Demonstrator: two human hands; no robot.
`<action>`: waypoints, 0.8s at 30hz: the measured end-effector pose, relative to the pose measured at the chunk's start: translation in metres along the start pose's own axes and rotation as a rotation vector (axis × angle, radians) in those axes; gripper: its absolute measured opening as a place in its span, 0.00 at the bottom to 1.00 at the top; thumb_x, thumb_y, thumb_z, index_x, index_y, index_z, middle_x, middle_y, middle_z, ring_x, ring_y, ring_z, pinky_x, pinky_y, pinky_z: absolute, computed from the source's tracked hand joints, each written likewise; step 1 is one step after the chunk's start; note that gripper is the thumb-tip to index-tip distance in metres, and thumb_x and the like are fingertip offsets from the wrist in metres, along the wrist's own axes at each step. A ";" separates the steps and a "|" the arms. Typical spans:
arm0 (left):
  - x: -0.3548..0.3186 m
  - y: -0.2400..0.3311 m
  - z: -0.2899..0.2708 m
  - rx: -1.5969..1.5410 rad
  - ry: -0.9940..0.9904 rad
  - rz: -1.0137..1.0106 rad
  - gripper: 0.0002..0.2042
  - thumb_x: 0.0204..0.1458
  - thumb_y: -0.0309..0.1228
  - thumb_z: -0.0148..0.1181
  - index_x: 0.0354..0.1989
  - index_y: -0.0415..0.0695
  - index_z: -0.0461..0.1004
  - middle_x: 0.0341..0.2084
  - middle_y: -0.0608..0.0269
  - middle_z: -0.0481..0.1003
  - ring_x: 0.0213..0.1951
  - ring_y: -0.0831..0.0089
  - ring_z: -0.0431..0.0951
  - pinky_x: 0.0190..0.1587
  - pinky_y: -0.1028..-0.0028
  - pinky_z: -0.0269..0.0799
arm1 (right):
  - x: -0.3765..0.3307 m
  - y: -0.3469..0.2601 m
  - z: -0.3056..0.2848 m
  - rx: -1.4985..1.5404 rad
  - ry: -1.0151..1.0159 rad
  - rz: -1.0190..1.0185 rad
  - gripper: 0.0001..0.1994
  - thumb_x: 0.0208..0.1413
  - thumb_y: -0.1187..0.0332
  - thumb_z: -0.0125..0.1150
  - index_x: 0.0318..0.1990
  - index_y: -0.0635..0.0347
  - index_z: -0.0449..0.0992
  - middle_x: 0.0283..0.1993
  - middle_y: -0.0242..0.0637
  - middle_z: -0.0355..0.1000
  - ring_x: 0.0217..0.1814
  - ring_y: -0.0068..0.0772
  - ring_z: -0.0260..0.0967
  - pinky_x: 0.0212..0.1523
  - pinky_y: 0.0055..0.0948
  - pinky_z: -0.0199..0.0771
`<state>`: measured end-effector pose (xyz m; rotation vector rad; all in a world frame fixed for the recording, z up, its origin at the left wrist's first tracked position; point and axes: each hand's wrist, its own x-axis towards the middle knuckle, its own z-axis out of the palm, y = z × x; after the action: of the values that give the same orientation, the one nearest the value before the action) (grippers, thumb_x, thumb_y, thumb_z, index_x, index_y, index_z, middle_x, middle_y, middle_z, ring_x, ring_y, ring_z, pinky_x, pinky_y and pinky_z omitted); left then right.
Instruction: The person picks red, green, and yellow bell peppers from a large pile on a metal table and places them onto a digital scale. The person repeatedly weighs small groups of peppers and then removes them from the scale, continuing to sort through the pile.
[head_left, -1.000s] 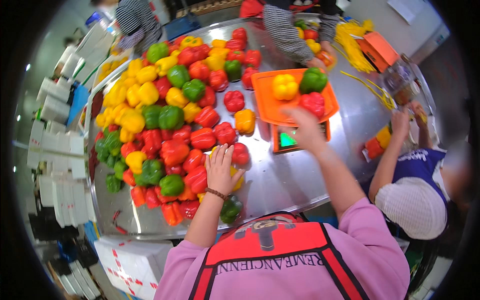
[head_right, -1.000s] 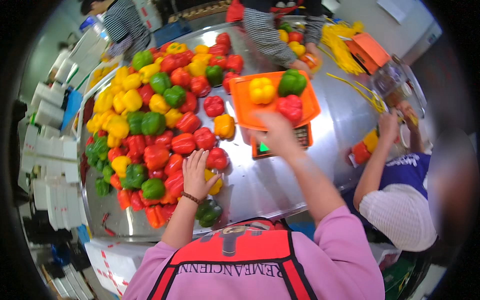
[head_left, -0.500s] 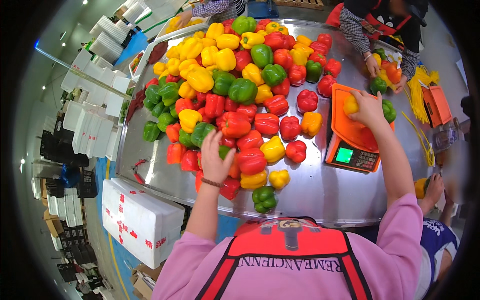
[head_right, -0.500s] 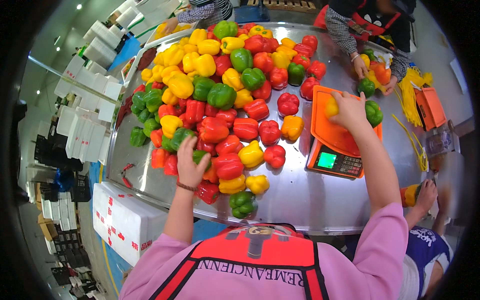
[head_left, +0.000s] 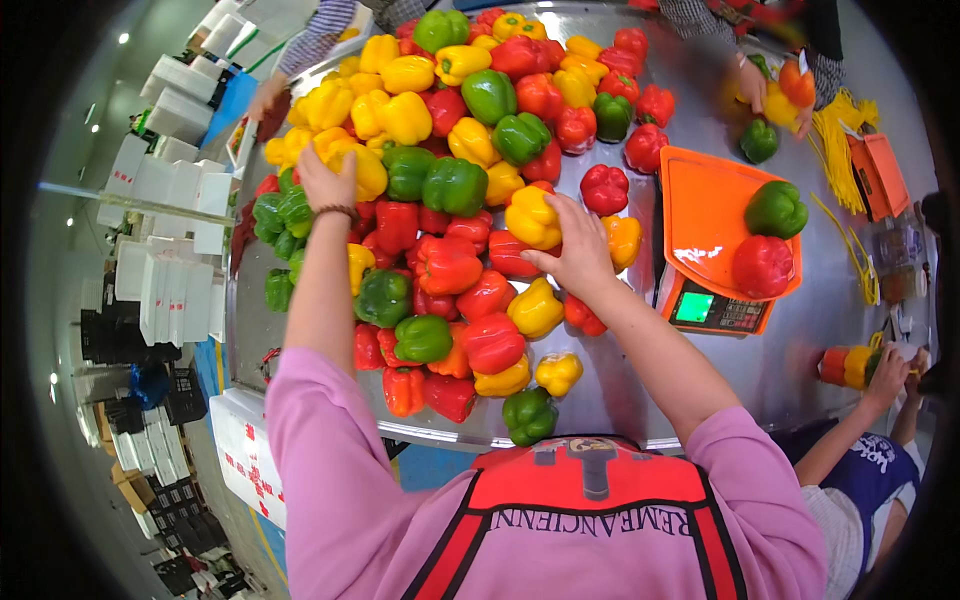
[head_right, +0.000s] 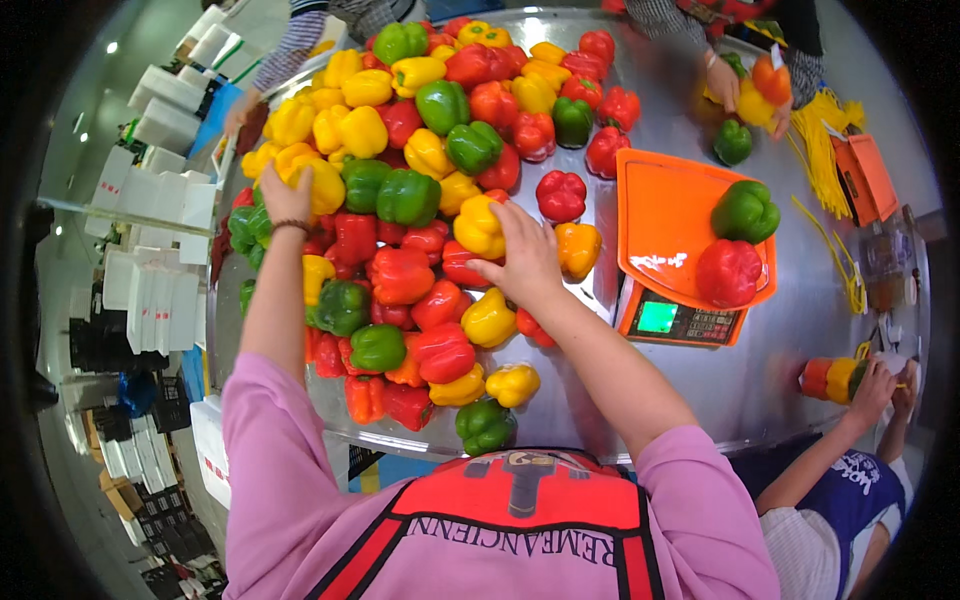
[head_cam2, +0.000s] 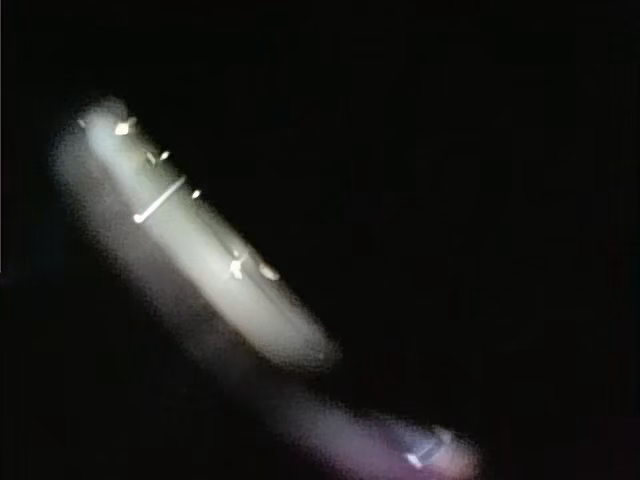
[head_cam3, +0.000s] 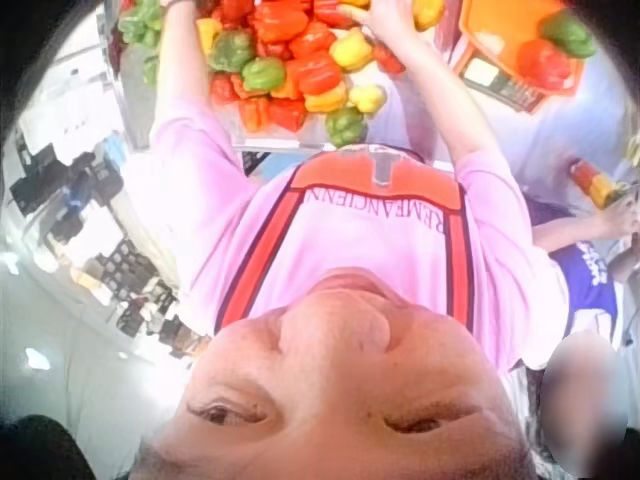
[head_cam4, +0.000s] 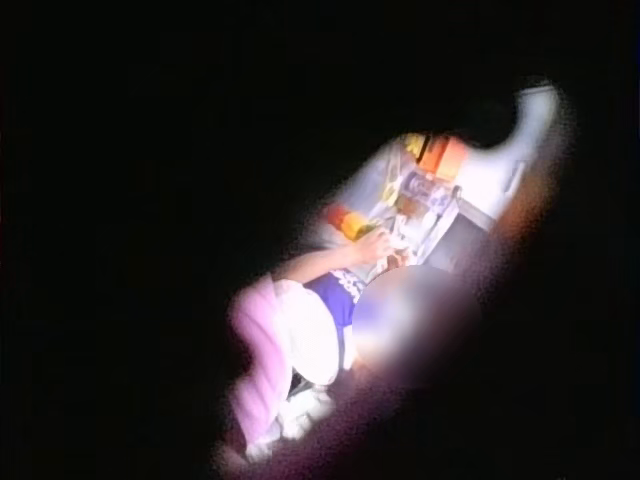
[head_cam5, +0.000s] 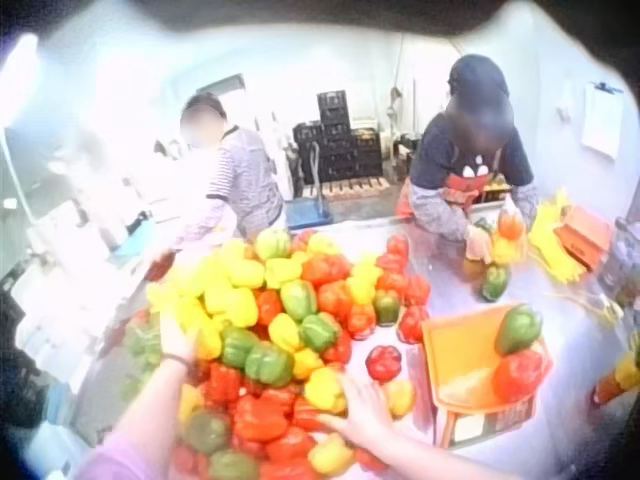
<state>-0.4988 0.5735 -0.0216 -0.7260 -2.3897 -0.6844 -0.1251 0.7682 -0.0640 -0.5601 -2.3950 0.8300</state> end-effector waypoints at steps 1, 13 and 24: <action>0.016 -0.013 0.009 0.074 0.036 0.018 0.39 0.46 0.43 0.70 0.63 0.35 0.61 0.62 0.38 0.63 0.64 0.45 0.61 0.67 0.56 0.57 | -0.002 -0.003 -0.001 -0.019 -0.018 -0.017 0.40 0.44 0.54 0.74 0.64 0.57 0.63 0.63 0.48 0.65 0.64 0.52 0.63 0.64 0.49 0.61; 0.130 -0.030 0.060 0.146 -0.183 -0.023 0.52 0.37 0.51 0.76 0.69 0.39 0.55 0.62 0.42 0.65 0.63 0.50 0.66 0.65 0.59 0.63 | 0.001 0.012 -0.005 0.023 -0.012 0.085 0.36 0.45 0.59 0.73 0.62 0.58 0.65 0.58 0.47 0.70 0.59 0.51 0.68 0.60 0.47 0.65; 0.098 -0.057 0.028 -0.487 -0.336 -0.243 0.43 0.39 0.47 0.78 0.60 0.33 0.65 0.51 0.50 0.75 0.49 0.66 0.78 0.50 0.70 0.75 | -0.002 0.003 0.003 0.139 -0.002 0.170 0.36 0.45 0.63 0.74 0.62 0.59 0.63 0.59 0.51 0.69 0.59 0.55 0.68 0.60 0.45 0.68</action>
<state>-0.6133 0.5821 0.0021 -0.7994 -2.6706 -1.3734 -0.1250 0.7677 -0.0688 -0.7143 -2.2928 1.0605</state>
